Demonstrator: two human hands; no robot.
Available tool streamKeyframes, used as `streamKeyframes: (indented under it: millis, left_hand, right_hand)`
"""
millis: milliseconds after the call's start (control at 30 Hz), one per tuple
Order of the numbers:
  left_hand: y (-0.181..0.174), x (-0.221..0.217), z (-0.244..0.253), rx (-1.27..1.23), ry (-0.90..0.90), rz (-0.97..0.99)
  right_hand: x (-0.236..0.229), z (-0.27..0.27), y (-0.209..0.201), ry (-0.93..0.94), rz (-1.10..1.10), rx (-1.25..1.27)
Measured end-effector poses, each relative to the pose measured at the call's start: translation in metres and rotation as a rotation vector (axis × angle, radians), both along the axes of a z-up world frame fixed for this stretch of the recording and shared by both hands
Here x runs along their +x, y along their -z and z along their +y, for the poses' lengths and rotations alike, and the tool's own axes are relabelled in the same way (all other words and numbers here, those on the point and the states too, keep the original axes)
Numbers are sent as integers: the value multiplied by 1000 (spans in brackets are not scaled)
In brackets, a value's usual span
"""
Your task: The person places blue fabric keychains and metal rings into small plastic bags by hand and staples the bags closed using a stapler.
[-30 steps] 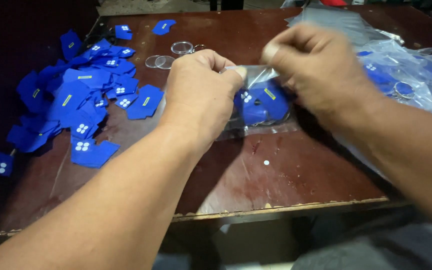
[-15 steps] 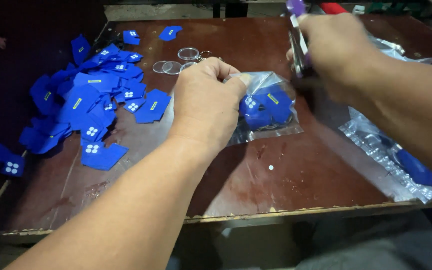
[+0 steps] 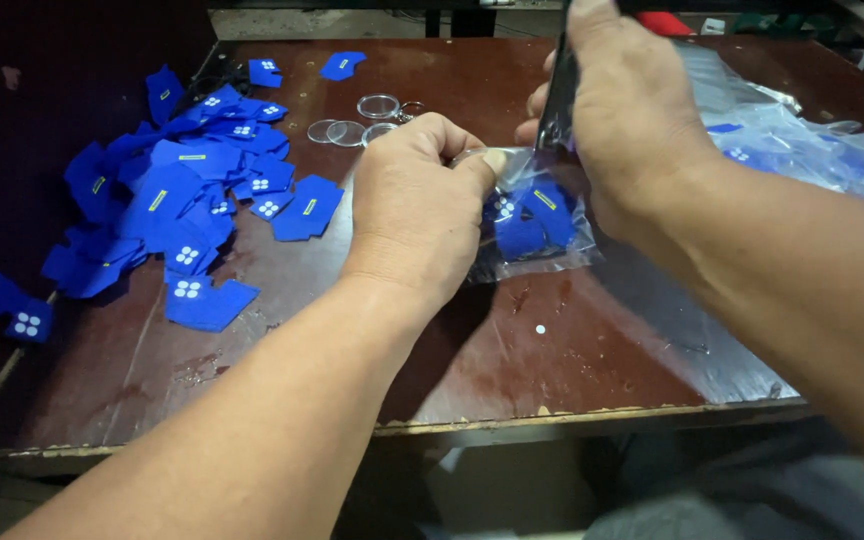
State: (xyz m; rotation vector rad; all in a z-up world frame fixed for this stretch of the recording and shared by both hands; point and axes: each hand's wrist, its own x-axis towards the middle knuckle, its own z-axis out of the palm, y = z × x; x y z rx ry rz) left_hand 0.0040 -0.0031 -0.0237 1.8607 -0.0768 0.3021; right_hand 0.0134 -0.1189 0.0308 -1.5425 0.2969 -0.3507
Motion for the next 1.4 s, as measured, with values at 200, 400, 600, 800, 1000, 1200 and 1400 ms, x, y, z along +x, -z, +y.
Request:
streamKeyframes:
  millis: [200, 400, 600, 800, 1000, 1200, 1400]
  left_hand:
    - [1, -1, -3, 97, 24, -2]
    - [2, -2, -3, 67, 28, -33]
    - [5, 2, -5, 63, -9, -76]
    - [-9, -6, -4, 0, -9, 52]
    - [-8, 2, -4, 10, 67, 39]
    - [-16, -7, 0, -91, 146, 122]
    - [-11, -6, -2, -131, 203, 98]
  right_hand:
    - [-2, 1, -3, 42, -60, -6]
    - [-2, 4, 12, -52, -151, -162]
    - [11, -4, 23, -1, -154, -305]
    - [2, 8, 19, 24, -95, -262]
    - [8, 10, 19, 90, -36, -329]
    - [23, 1, 31, 23, -149, -172]
    - [8, 1, 21, 45, -43, -423]
